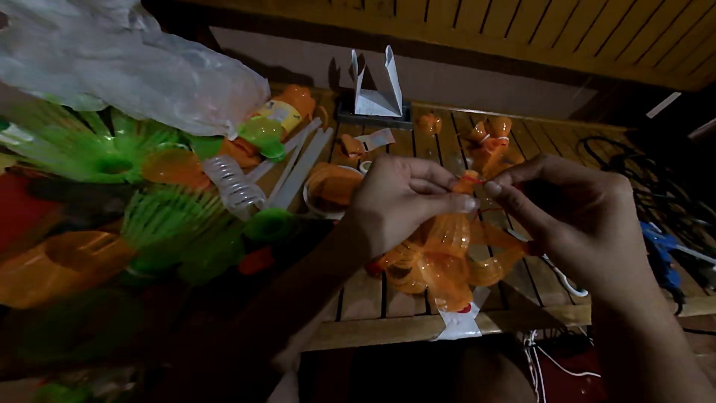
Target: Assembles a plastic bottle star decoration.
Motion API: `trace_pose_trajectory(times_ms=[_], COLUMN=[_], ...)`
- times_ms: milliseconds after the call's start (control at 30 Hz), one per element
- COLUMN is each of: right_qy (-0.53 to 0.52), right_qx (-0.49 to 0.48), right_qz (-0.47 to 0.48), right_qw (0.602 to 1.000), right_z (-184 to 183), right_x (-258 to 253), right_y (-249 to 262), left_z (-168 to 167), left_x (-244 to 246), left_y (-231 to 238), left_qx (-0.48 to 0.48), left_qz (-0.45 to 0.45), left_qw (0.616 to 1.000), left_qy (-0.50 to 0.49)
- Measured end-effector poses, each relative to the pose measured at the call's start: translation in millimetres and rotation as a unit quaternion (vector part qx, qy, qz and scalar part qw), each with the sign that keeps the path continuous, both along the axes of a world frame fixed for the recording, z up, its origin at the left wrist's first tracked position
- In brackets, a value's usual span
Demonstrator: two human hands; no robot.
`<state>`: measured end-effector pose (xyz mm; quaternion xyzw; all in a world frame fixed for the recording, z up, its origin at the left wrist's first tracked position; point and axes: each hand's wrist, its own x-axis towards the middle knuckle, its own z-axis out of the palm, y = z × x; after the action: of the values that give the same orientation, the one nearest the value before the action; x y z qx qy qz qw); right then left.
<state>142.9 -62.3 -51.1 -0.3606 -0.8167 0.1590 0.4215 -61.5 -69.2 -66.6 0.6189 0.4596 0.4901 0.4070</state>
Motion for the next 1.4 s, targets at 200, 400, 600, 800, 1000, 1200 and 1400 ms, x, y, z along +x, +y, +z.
trace_pose_trajectory(times_ms=[200, 400, 600, 800, 1000, 1200, 1400], right_qy=[-0.008, -0.014, -0.013, -0.028, -0.006, 0.014, -0.003], right_qx=[0.012, 0.020, 0.003, 0.011, 0.003, 0.007, 0.014], right_qz=[-0.019, -0.032, -0.037, -0.062, -0.048, -0.070, -0.124], right_qw=[1.000, 0.999, 0.999, 0.998, 0.999, 0.997, 0.992], right_z=[-1, -2, 0, -3, -7, -12, -14], right_x=[-4, -6, -8, -11, -12, -16, -21], right_y=[2, 3, 0, 1, 2, 0, -5], left_z=[-1, -2, -2, 0, -1, -1, -1], left_x=[0, 1, 1, 1, 0, 1, 1], left_y=[5, 5, 5, 2, 0, 3, -1], left_qx=[-0.017, -0.005, -0.008, 0.003, 0.013, 0.003, 0.008], left_qz=[-0.010, -0.013, -0.009, -0.004, -0.006, -0.013, -0.003], left_qw=[1.000, 1.000, 1.000, 1.000, 1.000, 1.000, 1.000], left_qy=[-0.018, -0.020, -0.024, -0.007, -0.005, -0.021, -0.008])
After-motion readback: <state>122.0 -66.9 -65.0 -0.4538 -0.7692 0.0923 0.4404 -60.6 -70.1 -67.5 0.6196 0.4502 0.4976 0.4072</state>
